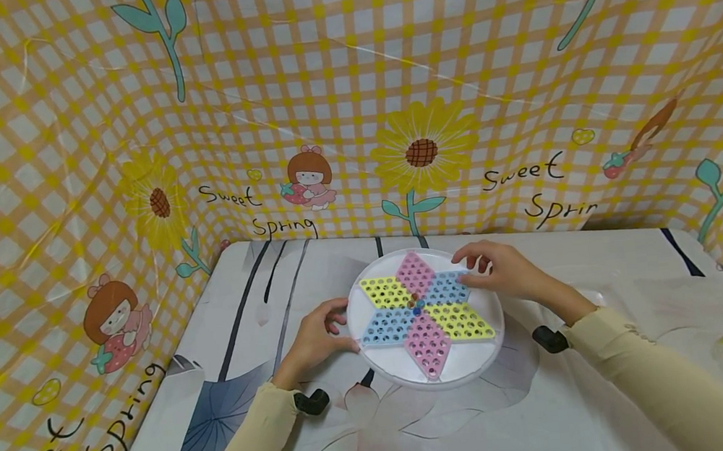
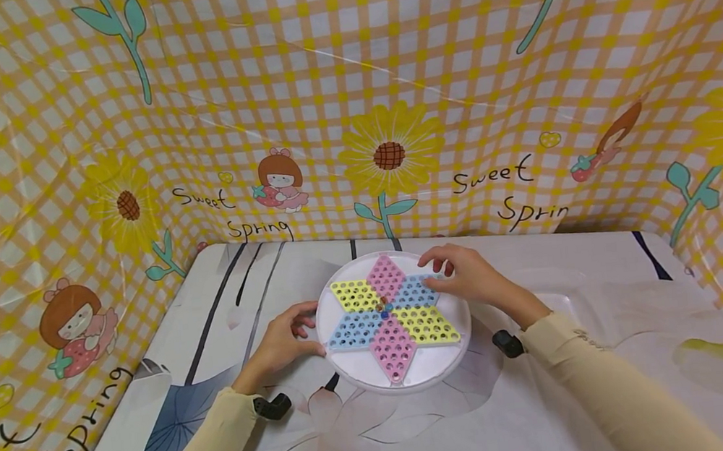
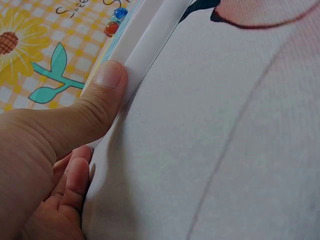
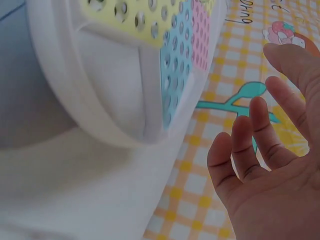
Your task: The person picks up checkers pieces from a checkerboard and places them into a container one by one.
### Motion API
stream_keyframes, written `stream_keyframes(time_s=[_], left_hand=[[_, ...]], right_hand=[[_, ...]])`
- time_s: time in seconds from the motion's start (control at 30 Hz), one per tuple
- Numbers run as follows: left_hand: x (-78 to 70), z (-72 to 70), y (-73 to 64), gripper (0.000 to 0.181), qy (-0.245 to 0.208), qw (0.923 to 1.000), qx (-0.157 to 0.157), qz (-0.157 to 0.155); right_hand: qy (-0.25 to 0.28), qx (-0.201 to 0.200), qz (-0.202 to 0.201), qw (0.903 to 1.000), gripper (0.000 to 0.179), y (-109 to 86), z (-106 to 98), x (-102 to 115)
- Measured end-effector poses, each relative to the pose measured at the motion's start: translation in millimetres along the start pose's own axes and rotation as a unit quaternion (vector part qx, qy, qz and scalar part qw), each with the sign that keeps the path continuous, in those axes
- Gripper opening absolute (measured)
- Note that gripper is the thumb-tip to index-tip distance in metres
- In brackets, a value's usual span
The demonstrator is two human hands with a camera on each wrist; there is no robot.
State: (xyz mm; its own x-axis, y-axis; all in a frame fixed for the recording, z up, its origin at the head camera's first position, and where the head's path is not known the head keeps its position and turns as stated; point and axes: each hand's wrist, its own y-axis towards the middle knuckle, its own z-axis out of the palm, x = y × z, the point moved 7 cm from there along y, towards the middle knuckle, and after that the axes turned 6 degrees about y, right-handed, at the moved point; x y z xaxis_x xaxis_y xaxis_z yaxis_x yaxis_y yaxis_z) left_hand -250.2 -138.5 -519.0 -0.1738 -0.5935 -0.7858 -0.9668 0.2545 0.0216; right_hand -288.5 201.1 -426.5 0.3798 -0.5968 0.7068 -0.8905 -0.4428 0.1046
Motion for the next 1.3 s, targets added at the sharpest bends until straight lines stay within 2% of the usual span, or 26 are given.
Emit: stream_keyframes(time_s=[0.47,0.9,1.3], left_hand=[[1.5,0.8,-1.1,0.087,-0.004,1.0000,0.002,0.001],[1.7,1.1,-1.1,0.086,-0.006,1.0000,0.004,0.006],[-0.3,-0.4,-0.7,0.086,-0.006,1.0000,0.002,-0.002]], right_hand=[[0.024,0.014,-0.029,0.9992,0.034,13.4,34,8],[0.032,0.036,0.002,0.9988,0.032,19.2,56,5],[0.021,0.060,0.007,0.9980,0.021,19.3,73,7]])
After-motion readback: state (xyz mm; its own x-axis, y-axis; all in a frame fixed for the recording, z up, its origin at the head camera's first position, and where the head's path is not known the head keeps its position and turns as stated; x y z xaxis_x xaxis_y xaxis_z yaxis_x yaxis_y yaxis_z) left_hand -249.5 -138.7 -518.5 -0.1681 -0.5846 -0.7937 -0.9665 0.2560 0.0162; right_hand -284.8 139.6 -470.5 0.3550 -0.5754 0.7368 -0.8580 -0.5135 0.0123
